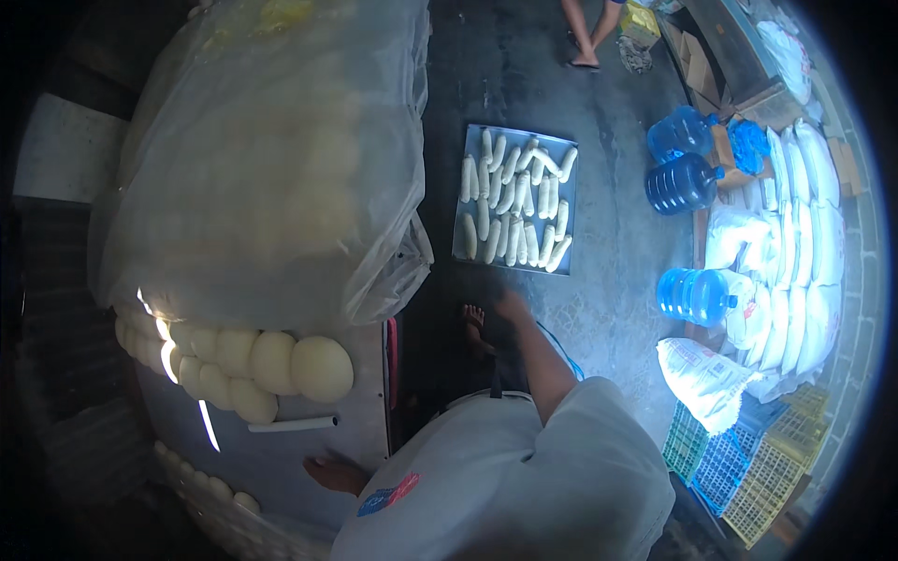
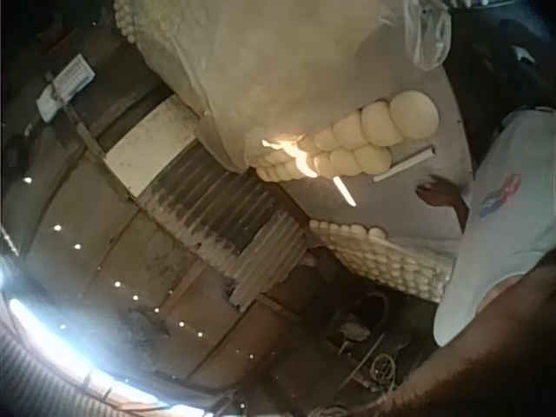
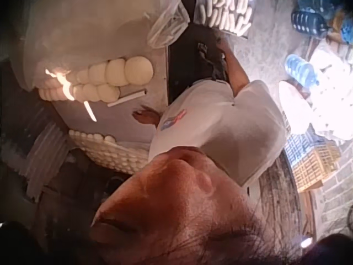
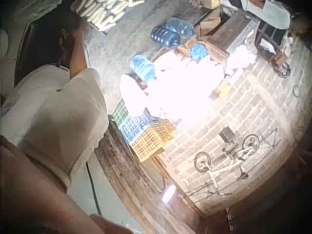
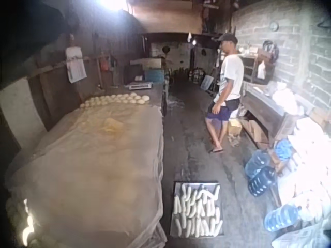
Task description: The person shapes dough by rolling it out flat with a rolling pin and then rolling it into a cylindrical shape.
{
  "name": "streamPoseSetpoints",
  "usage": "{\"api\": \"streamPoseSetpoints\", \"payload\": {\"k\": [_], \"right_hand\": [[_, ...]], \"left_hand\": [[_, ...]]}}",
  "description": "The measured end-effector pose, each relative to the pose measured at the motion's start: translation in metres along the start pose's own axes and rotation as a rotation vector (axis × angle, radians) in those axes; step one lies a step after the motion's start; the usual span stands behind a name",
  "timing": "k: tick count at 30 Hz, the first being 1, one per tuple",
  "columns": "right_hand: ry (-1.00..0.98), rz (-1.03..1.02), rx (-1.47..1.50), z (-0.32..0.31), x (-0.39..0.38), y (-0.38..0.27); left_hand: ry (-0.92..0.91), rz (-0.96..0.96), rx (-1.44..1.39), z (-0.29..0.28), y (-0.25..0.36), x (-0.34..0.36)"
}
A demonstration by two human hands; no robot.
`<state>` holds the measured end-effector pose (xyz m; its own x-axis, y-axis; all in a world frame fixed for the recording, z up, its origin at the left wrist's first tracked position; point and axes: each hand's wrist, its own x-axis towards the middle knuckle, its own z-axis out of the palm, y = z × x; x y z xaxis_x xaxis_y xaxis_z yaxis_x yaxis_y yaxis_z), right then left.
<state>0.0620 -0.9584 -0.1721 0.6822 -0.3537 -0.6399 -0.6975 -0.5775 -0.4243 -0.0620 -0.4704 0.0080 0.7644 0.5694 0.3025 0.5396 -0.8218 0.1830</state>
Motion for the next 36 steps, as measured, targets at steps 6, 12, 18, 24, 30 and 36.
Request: {"api": "streamPoseSetpoints", "payload": {"k": [6,12,18,24,30,36], "right_hand": [[-0.2,0.273,-0.278,0.047,-0.098,0.117],[-0.157,0.667,-0.791,0.028,-0.185,0.184],[-0.165,0.711,-0.858,-0.013,-0.217,0.231],[-0.245,0.835,-0.739,-0.03,-0.233,0.271],[-0.297,0.956,-0.652,-0.05,-0.262,0.306],[-0.326,0.936,-0.615,-0.075,-0.274,0.288]], "left_hand": [[0.0,-0.091,0.005,0.015,-0.023,-0.004],[0.031,0.023,-0.113,0.003,0.024,-0.002],[0.088,0.107,-0.121,0.005,0.036,0.008],[0.167,0.138,-0.08,0.004,0.037,0.019],[0.212,0.232,0.001,0.006,0.035,0.017],[0.203,0.34,0.057,-0.005,0.028,0.001]]}}
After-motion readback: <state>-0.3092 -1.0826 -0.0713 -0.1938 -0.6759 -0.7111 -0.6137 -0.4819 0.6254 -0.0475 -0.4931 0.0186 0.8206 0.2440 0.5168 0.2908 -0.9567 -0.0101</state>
